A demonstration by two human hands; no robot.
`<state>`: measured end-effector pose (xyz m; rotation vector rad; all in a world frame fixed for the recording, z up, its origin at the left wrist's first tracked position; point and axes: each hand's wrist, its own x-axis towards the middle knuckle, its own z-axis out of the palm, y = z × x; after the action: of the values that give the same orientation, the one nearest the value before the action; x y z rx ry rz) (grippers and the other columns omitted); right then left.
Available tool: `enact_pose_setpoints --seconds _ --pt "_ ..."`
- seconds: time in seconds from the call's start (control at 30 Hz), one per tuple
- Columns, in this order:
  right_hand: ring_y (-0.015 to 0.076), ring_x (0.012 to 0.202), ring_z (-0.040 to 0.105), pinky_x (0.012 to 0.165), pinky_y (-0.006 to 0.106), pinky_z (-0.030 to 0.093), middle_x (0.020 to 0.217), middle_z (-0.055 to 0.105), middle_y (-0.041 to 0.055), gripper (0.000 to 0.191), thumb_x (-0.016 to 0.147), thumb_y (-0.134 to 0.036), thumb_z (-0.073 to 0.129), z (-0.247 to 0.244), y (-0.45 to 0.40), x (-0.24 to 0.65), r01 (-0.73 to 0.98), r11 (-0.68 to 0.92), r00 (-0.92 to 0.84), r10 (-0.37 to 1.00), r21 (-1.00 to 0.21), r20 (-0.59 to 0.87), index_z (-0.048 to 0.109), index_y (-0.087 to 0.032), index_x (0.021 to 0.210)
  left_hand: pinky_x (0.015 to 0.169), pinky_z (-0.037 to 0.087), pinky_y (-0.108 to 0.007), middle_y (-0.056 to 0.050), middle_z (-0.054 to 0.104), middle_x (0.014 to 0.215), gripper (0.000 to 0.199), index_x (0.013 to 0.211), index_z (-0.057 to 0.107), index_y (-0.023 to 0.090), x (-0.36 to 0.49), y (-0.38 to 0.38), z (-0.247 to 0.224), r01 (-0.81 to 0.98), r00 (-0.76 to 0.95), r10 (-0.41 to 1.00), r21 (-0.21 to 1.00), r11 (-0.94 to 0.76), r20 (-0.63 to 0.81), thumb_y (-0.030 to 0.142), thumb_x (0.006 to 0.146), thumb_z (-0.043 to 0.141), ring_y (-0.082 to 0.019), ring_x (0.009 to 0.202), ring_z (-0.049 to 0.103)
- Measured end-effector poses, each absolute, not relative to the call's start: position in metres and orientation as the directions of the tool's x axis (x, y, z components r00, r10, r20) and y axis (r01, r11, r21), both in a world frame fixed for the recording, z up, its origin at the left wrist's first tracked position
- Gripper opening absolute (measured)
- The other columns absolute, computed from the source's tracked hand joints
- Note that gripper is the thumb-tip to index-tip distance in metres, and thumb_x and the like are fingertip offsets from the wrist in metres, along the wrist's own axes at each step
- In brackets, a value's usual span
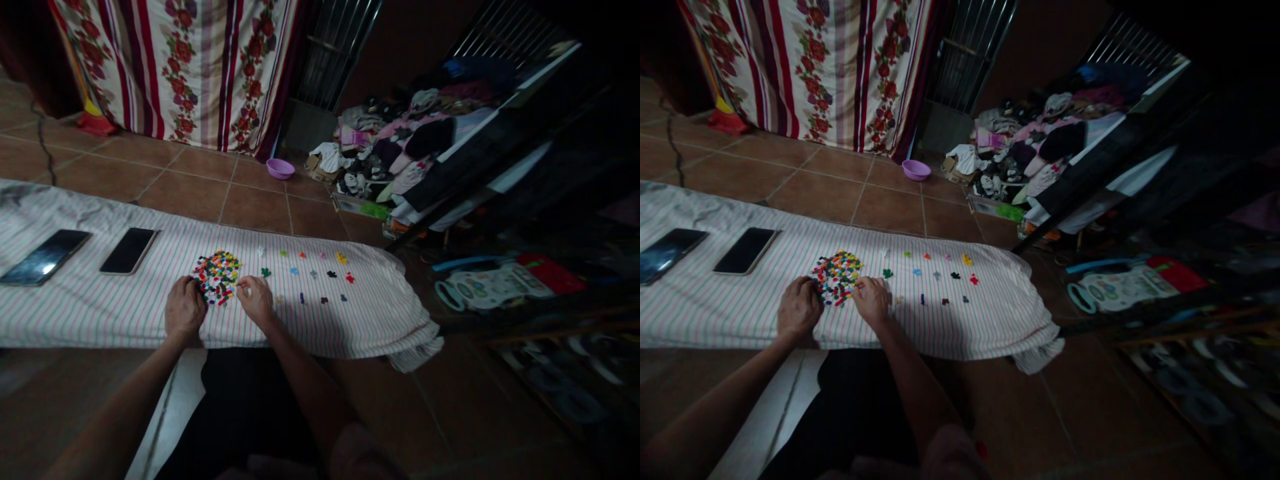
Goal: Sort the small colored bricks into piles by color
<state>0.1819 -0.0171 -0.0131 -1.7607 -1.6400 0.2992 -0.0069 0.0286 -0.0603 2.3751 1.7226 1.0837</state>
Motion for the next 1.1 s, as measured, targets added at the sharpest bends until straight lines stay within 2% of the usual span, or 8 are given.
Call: enact_pose_setpoints --seconds 0.17,0.4,0.57,0.67,0.8,0.93,1.1 --pt "0.0200 0.091 0.060 0.088 0.033 0.045 0.089 0.071 0.0032 0.015 0.084 -0.018 0.053 -0.022 -0.046 0.228 0.758 0.000 0.314 0.877 -0.652 0.365 0.066 -0.022 0.088 0.098 0.045 -0.046 -0.019 0.059 0.117 0.026 0.103 0.059 0.013 -0.007 0.028 -0.060 0.834 0.154 0.837 0.386 -0.395 0.525 0.022 0.086 0.041 -0.031 0.113 0.053" --pt "0.0227 0.090 0.059 0.087 0.036 0.045 0.092 0.072 0.0085 0.023 0.085 -0.030 0.048 -0.036 -0.105 0.313 0.745 -0.187 0.542 0.730 -0.641 0.416 0.068 -0.019 0.091 0.104 0.042 -0.049 -0.016 0.060 0.116 0.030 0.108 0.060 0.016 -0.010 0.026 -0.058 0.788 0.251 0.806 0.371 -0.492 0.537 0.027 0.086 0.042 -0.031 0.121 0.050" --pt "0.0232 0.084 0.061 0.085 0.036 0.044 0.087 0.072 0.0095 0.027 0.081 -0.030 0.046 -0.045 -0.141 0.374 0.719 -0.362 0.663 0.614 -0.594 0.428 0.069 -0.018 0.088 0.108 0.040 -0.049 -0.019 0.057 0.125 0.044 0.121 0.055 0.011 -0.009 0.024 -0.057 0.785 0.182 0.828 0.429 -0.447 0.530 0.033 0.089 0.035 -0.031 0.125 0.049" --pt "0.0223 0.082 0.064 0.084 0.034 0.044 0.088 0.073 0.0099 0.030 0.079 -0.029 0.044 -0.050 -0.156 0.401 0.702 -0.426 0.691 0.603 -0.571 0.399 0.070 -0.017 0.088 0.112 0.036 -0.052 -0.021 0.053 0.133 0.052 0.127 0.052 0.008 -0.009 0.020 -0.061 0.800 0.111 0.860 0.468 -0.375 0.498 0.037 0.088 0.035 -0.033 0.131 0.044" --pt "0.0223 0.081 0.066 0.082 0.032 0.045 0.085 0.074 0.0092 0.030 0.079 -0.028 0.044 -0.051 -0.163 0.419 0.694 -0.468 0.698 0.626 -0.547 0.349 0.070 -0.017 0.088 0.114 0.032 -0.055 -0.020 0.051 0.139 0.054 0.132 0.050 0.011 -0.013 0.010 -0.069 0.809 0.062 0.874 0.488 -0.327 0.482 0.035 0.085 0.037 -0.035 0.139 0.036" --pt "0.0219 0.080 0.067 0.080 0.031 0.046 0.085 0.075 0.0081 0.025 0.078 -0.024 0.047 -0.048 -0.158 0.424 0.673 -0.520 0.720 0.624 -0.525 0.305 0.069 -0.018 0.087 0.111 0.032 -0.058 -0.019 0.055 0.136 0.056 0.132 0.049 0.013 -0.023 0.001 -0.078 0.836 0.175 0.883 0.409 -0.367 0.436 0.035 0.081 0.042 -0.037 0.138 0.037" --pt "0.0194 0.082 0.068 0.080 0.028 0.046 0.086 0.074 0.0054 0.013 0.078 -0.020 0.052 -0.043 -0.152 0.427 0.668 -0.534 0.717 0.649 -0.518 0.255 0.064 -0.021 0.083 0.108 0.036 -0.055 -0.032 0.048 0.140 0.075 0.136 0.041 -0.004 -0.033 0.002 -0.085 0.899 0.230 0.918 0.291 -0.328 0.324 0.046 0.081 0.038 -0.040 0.137 0.040"
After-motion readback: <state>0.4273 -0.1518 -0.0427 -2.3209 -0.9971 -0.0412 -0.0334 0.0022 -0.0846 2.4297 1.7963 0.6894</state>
